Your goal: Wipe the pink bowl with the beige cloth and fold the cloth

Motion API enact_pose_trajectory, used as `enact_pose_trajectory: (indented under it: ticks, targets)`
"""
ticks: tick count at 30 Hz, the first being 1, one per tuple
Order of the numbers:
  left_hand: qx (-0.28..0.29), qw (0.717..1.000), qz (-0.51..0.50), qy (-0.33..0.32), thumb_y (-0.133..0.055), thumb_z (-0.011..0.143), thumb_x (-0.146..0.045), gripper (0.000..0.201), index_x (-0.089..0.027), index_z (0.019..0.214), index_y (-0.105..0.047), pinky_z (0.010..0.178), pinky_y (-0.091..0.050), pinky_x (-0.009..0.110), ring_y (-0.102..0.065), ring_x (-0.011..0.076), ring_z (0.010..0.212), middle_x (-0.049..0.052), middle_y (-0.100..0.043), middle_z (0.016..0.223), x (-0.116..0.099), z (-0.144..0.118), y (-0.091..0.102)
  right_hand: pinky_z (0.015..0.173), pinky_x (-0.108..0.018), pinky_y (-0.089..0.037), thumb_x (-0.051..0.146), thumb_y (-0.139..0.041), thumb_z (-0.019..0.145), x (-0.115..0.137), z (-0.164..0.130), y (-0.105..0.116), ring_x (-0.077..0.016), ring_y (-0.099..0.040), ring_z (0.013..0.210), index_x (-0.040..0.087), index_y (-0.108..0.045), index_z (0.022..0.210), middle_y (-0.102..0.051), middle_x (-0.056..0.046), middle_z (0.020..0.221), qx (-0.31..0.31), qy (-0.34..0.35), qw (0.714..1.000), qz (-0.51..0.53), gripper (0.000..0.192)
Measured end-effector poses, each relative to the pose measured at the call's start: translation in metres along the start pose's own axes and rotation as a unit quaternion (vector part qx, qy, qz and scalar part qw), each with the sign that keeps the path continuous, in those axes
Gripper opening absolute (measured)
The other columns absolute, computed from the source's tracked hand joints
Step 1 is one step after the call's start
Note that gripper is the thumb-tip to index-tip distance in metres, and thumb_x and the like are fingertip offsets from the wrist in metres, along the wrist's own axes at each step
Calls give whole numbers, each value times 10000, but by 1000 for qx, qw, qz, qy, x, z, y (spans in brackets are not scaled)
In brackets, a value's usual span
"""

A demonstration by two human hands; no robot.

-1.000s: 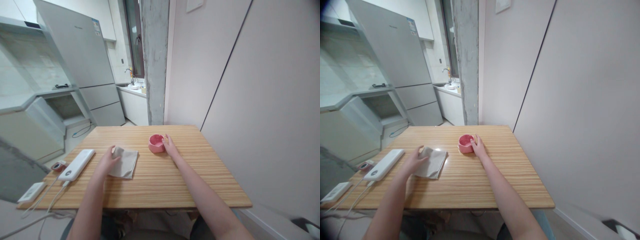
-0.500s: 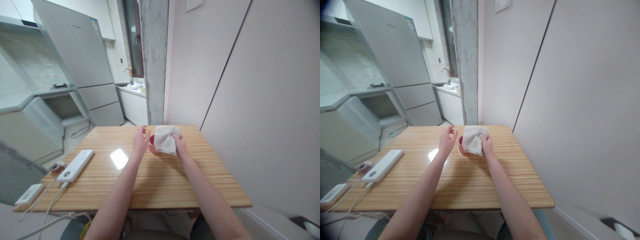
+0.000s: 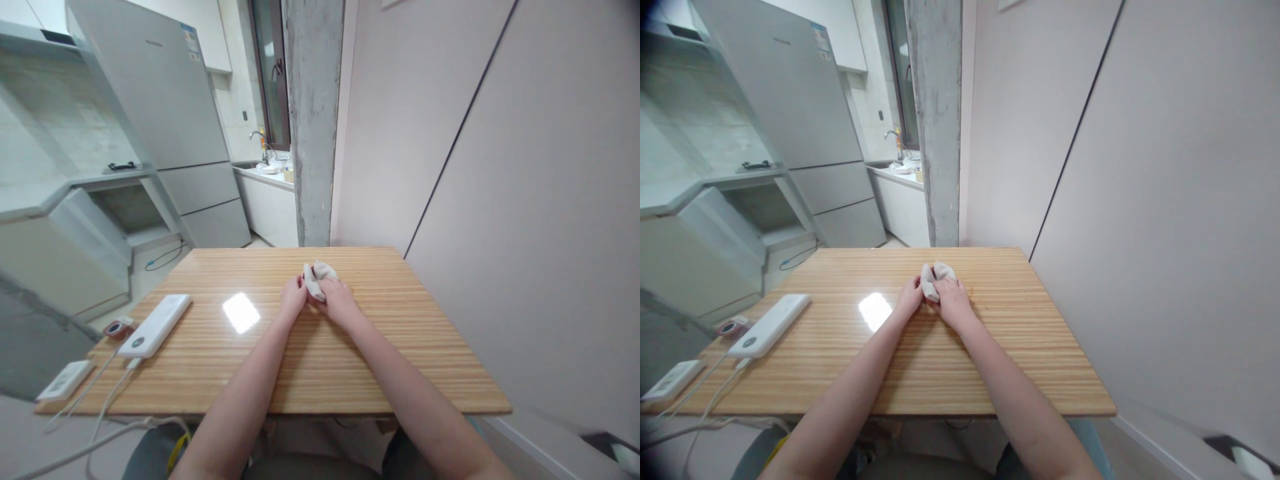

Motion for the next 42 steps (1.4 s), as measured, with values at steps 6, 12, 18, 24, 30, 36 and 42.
enact_pose_trajectory:
  ticks: [6, 12, 18, 24, 30, 36, 42]
  targets:
    - [-44, 987, -115, -108, -575, 787, -242, 338, -174, 1113, -630, 850, -500, 331, -629, 197, 948, 92, -681, 1069, -19, -8, 0, 841, -358, -329, 308, -593, 843, -13, -2, -2, -247, -511, 1057, 209, -641, 1031, -675, -88, 1020, 2, -71, 997, -34, 218]
    - [-20, 922, -386, 33, -616, 804, -333, 468, -174, 1223, -482, 877, -525, 333, -646, 196, 1011, 119, -650, 1156, -20, -22, -29, 852, -365, -361, 277, -561, 861, -14, -4, -5, -249, -530, 1000, 188, -665, 1036, -664, -105, 1005, -67, -76, 995, 12, 222]
    - [-54, 933, -351, 56, -653, 771, -307, 445, -144, 1152, -491, 878, -516, 318, -633, 209, 1041, 140, -638, 1160, -16, -21, -21, 938, -365, -414, 280, -601, 842, -16, 2, -7, -257, -532, 1101, 197, -601, 1210, -621, -121, 1171, -103, 3, 990, 101, 378]
    - [-38, 997, -58, -32, -628, 764, -364, 356, -172, 1061, -582, 781, -498, 329, -653, 231, 877, 77, -690, 944, -29, -18, 20, 909, -396, -422, 200, -556, 860, -18, 7, -13, -278, -526, 1094, 216, -658, 1096, -655, -115, 1103, -22, 50, 999, -1, 257]
    - [-55, 982, -177, -37, -637, 768, -412, 523, -152, 1198, -492, 867, -489, 309, -621, 213, 1020, 112, -643, 1124, -34, -24, 12, 899, -393, -440, 162, -501, 880, -15, 4, -15, -273, -505, 1094, 190, -649, 1094, -645, -133, 1074, -59, 19, 998, 14, 261]
    - [-70, 971, -209, -91, -598, 809, -361, 683, -149, 1380, -291, 994, -430, 345, -563, 211, 1155, 150, -556, 1286, -41, -32, 6, 957, -370, -439, 147, -535, 849, -14, 3, -8, -233, -520, 1088, 172, -612, 1159, -629, -117, 1092, -116, 54, 984, 127, 321]
    - [-20, 992, -13, -120, -560, 816, -345, 510, -191, 1295, -478, 912, -467, 380, -624, 261, 1029, 99, -657, 1122, -42, -24, 41, 925, -387, -442, 174, -519, 882, 2, 4, -11, -259, -518, 1102, 222, -659, 1102, -643, -109, 1109, -26, 109, 993, 31, 264]
Point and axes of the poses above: each hand's wrist, its own z-axis towards the middle knuckle, its own y-axis out of the back of the hand, x = y × z, the point moved 6 cm from there along z, towards the middle knuckle
